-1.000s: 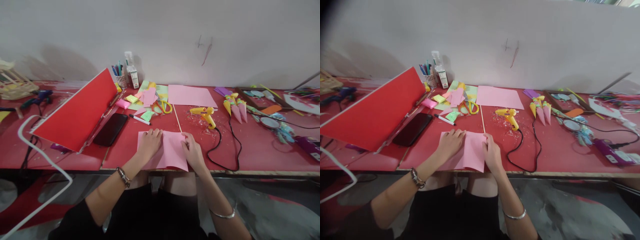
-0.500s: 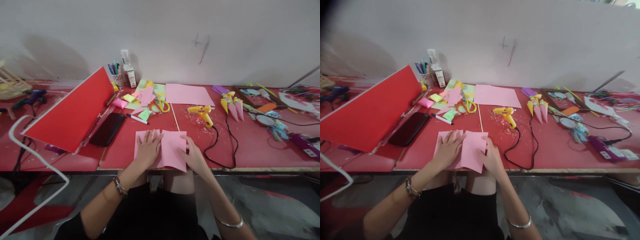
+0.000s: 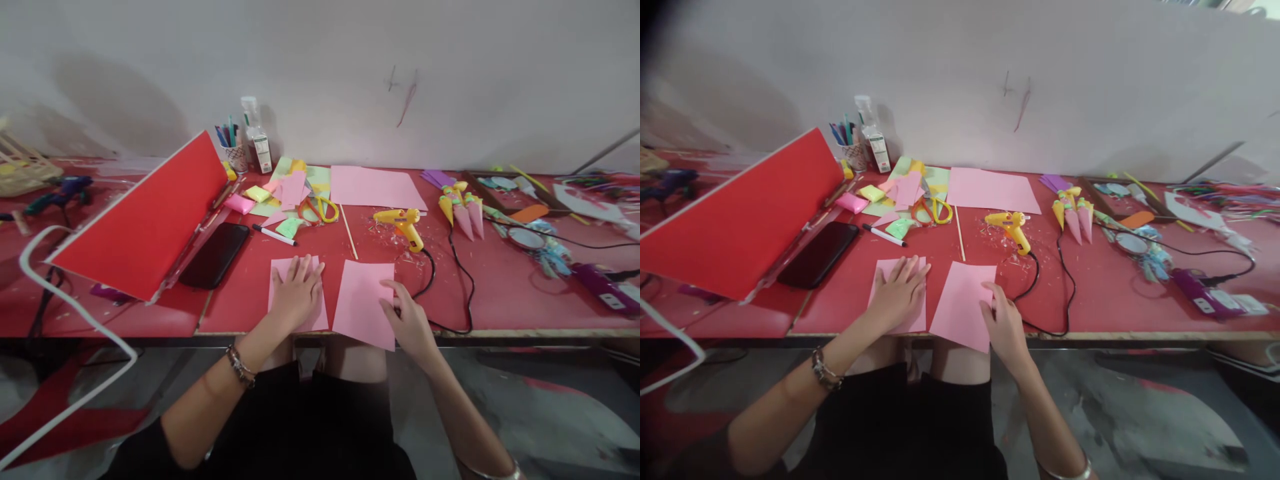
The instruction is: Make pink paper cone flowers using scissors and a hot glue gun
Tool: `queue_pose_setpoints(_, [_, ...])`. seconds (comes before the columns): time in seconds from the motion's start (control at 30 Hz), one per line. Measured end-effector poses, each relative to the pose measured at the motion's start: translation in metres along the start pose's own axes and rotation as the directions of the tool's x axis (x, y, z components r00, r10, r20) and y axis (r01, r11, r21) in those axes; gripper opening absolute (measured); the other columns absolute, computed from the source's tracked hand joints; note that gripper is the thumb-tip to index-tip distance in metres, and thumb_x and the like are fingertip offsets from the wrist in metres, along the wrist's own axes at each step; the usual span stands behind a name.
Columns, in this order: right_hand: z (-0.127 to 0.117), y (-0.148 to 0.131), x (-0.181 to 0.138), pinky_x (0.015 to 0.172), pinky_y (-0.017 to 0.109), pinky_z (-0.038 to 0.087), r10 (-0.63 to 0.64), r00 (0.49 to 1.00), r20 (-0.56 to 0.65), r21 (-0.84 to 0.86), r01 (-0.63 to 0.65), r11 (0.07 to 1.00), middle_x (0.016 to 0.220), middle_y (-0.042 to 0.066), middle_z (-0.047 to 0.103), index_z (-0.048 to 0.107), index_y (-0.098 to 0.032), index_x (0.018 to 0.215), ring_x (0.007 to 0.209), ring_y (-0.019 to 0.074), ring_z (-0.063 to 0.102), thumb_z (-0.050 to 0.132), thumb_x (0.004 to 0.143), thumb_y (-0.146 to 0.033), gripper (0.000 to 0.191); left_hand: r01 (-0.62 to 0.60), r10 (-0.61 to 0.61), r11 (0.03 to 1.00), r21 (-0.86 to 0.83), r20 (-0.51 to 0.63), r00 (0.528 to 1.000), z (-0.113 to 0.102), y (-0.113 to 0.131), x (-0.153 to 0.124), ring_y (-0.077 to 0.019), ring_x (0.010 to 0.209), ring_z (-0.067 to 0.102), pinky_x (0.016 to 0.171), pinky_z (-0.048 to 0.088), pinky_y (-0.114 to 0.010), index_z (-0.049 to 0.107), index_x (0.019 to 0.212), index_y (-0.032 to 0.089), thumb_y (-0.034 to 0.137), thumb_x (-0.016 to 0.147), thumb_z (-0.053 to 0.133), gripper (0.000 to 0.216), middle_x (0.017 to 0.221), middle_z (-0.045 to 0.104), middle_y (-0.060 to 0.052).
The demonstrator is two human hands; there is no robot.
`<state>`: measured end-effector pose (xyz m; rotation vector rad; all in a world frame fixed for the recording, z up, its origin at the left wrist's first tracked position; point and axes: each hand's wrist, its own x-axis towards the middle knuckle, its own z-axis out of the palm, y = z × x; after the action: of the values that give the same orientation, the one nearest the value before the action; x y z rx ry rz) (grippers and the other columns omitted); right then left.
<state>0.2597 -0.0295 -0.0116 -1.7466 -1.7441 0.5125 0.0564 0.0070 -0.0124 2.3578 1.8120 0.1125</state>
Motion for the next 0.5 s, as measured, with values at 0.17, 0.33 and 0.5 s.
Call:
queue_pose_setpoints(0.17, [-0.009,0.009,-0.007,0.049,0.024,0.037,-0.006,0.999,-0.048,-0.034,0.004,0.999,0.055,-0.001,0.052,0.051,-0.014,0.099,0.046,0.0134,0.046,0.037,0.076,-0.033,0.033,-0.029,0.029,1.000,-0.011,-0.027,0.999,-0.001,-0.002,0.001,-0.0298,0.129,0.019,0.094,0.018,-0.065,0.032,0.130,0.025,0.029,0.086,0.027,0.044,0.140,0.025,-0.009])
queue_pose_setpoints(0.33, [-0.008,0.010,-0.005,0.059,0.027,0.042,-0.074,0.996,-0.040,-0.051,0.072,0.996,0.074,0.006,0.064,0.056,-0.017,0.087,0.060,0.0170,0.057,0.035,0.076,-0.031,0.027,-0.187,0.194,0.972,-0.140,0.042,0.980,-0.018,-0.019,-0.003,-0.0261,0.130,0.013,0.100,0.026,-0.049,0.023,0.134,0.021,0.040,0.083,0.036,0.055,0.143,0.018,-0.009])
queue_pose_setpoints(0.5, [-0.003,0.009,-0.001,0.059,0.028,0.041,-0.117,0.992,-0.038,-0.076,0.114,0.991,0.074,0.006,0.066,0.058,-0.018,0.080,0.061,0.0179,0.057,0.034,0.076,-0.028,0.026,-0.430,0.430,0.902,-0.045,0.198,0.881,-0.021,-0.031,-0.037,-0.0306,0.128,0.021,0.102,0.024,-0.047,0.028,0.132,0.014,0.044,0.069,0.057,0.076,0.138,0.029,-0.012])
